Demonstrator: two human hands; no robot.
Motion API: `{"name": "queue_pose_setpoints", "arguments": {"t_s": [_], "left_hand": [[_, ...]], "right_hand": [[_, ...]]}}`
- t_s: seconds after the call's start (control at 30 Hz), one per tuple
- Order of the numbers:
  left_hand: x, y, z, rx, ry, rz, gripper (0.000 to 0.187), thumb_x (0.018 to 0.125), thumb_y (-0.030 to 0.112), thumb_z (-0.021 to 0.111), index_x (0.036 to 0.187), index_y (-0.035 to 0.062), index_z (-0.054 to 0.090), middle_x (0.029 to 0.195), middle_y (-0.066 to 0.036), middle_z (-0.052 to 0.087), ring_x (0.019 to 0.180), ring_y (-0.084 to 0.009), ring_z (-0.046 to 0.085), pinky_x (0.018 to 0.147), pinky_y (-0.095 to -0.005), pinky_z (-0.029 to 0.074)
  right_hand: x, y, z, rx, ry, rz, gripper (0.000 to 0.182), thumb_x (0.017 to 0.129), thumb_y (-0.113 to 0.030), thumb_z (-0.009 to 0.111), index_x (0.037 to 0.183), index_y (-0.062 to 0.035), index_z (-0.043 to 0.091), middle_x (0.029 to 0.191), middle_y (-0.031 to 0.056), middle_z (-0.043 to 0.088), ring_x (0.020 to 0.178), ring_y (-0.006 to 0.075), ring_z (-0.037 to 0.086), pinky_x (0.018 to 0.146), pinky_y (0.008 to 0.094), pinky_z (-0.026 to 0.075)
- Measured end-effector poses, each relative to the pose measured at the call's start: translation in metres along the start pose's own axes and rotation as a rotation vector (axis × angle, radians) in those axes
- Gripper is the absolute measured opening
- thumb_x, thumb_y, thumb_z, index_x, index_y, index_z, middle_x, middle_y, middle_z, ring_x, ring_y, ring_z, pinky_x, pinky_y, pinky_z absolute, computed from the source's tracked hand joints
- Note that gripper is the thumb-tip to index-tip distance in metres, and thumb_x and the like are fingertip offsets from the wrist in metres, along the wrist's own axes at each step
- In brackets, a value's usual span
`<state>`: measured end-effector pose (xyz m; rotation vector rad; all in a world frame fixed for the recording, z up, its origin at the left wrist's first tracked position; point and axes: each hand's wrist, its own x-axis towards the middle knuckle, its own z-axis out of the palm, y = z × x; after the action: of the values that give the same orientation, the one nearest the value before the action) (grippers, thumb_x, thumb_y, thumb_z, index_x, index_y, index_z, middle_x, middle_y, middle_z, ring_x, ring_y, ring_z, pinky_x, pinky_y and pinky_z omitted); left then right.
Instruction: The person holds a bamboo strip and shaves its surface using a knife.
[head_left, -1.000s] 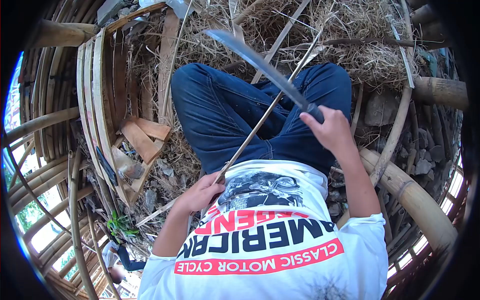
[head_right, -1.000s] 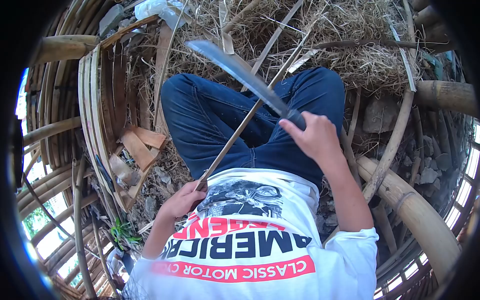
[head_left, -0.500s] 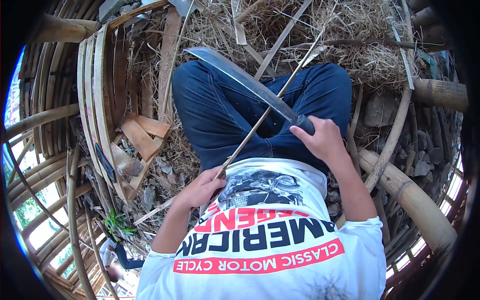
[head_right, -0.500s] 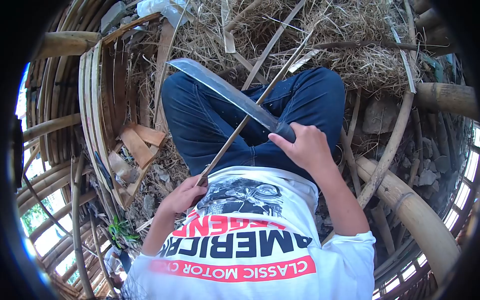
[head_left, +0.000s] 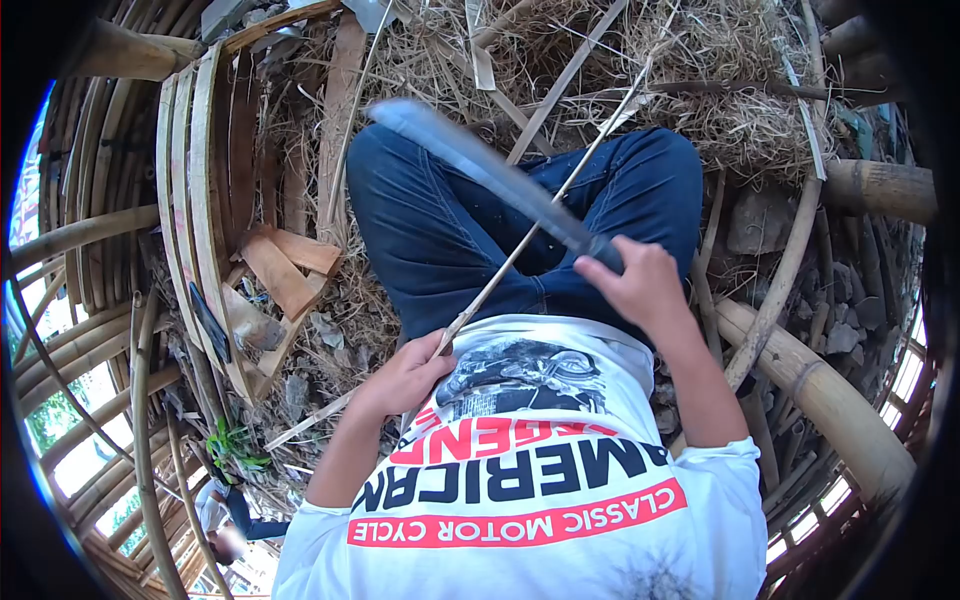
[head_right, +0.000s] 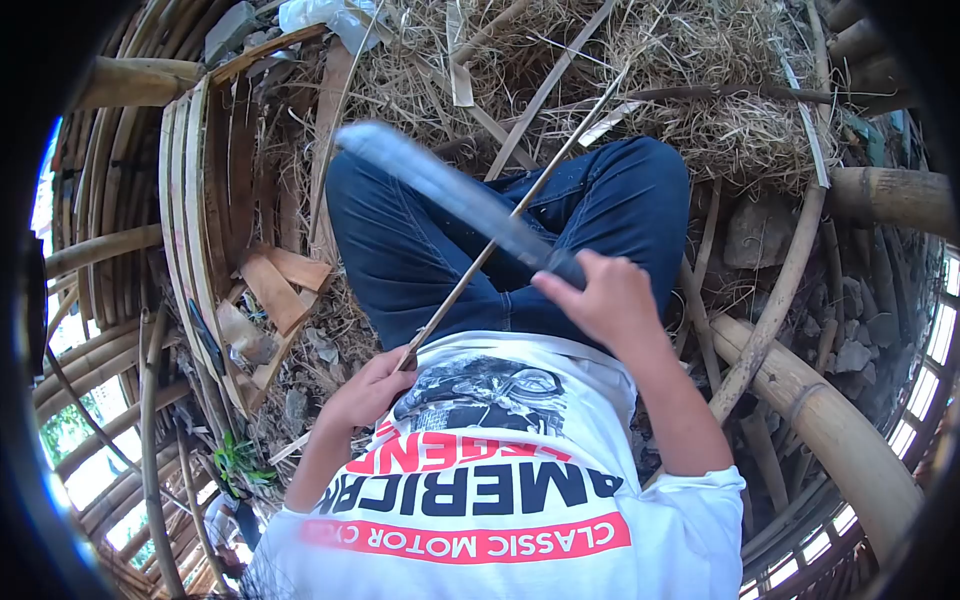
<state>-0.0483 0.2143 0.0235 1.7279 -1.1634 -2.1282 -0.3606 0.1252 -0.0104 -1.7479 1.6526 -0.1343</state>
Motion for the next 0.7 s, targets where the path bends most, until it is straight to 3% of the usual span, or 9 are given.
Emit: {"name": "queue_pose_setpoints", "arguments": {"t_s": [0.1, 0.43, 0.53, 0.63, 0.7], "left_hand": [[0.002, 0.012, 0.003, -0.014, -0.029, -0.006, 0.017, 0.093, 0.012, 0.053, 0.104, -0.0009, 0.054, 0.085, 0.002, 0.051, 0.081, -0.0087, 0.044, 0.074, -0.0258, 0.040], [-0.008, 0.003, -0.007, -0.068, -0.075, -0.072, 0.012, 0.092, 0.013, 0.055, 0.097, 0.0025, 0.052, 0.082, 0.004, 0.046, 0.078, -0.0070, 0.041, 0.069, -0.0246, 0.038], [-0.012, -0.004, -0.014, -0.107, -0.076, -0.136, 0.009, 0.092, 0.013, 0.055, 0.093, 0.0049, 0.051, 0.078, 0.005, 0.045, 0.073, -0.0051, 0.040, 0.062, -0.0234, 0.035], [-0.014, 0.005, -0.014, -0.206, -0.127, -0.245, 0.013, 0.094, 0.012, 0.052, 0.104, 0.0045, 0.056, 0.082, 0.004, 0.049, 0.073, -0.0053, 0.043, 0.063, -0.0230, 0.038], [-0.016, 0.017, -0.012, -0.261, -0.097, -0.291, 0.006, 0.094, 0.012, 0.053, 0.095, 0.0067, 0.051, 0.079, 0.005, 0.046, 0.071, -0.0048, 0.042, 0.062, -0.0234, 0.037]], "right_hand": [[0.013, 0.012, -0.007, -0.002, -0.003, 0.065, 0.059, 0.084, -0.060, 0.067, 0.077, -0.0008, 0.068, 0.068, 0.0229, 0.066, 0.070, 0.0430, 0.067, 0.066, 0.0480, 0.054], [-0.009, -0.003, 0.017, -0.120, -0.015, -0.194, 0.062, 0.080, -0.066, 0.068, 0.072, -0.0048, 0.063, 0.063, 0.0186, 0.065, 0.062, 0.0377, 0.068, 0.061, 0.0471, 0.054], [0.022, 0.014, 0.006, -0.088, 0.077, -0.069, 0.062, 0.080, -0.064, 0.068, 0.072, -0.0028, 0.064, 0.066, 0.0208, 0.066, 0.065, 0.0399, 0.068, 0.063, 0.0484, 0.055], [0.031, 0.015, 0.002, -0.056, 0.097, -0.021, 0.063, 0.081, -0.064, 0.067, 0.075, -0.0016, 0.066, 0.067, 0.0221, 0.066, 0.068, 0.0407, 0.068, 0.064, 0.0491, 0.055], [0.029, 0.011, 0.002, -0.074, 0.101, -0.022, 0.064, 0.081, -0.064, 0.067, 0.076, -0.0012, 0.066, 0.068, 0.0226, 0.066, 0.069, 0.0409, 0.068, 0.064, 0.0492, 0.055]]}}
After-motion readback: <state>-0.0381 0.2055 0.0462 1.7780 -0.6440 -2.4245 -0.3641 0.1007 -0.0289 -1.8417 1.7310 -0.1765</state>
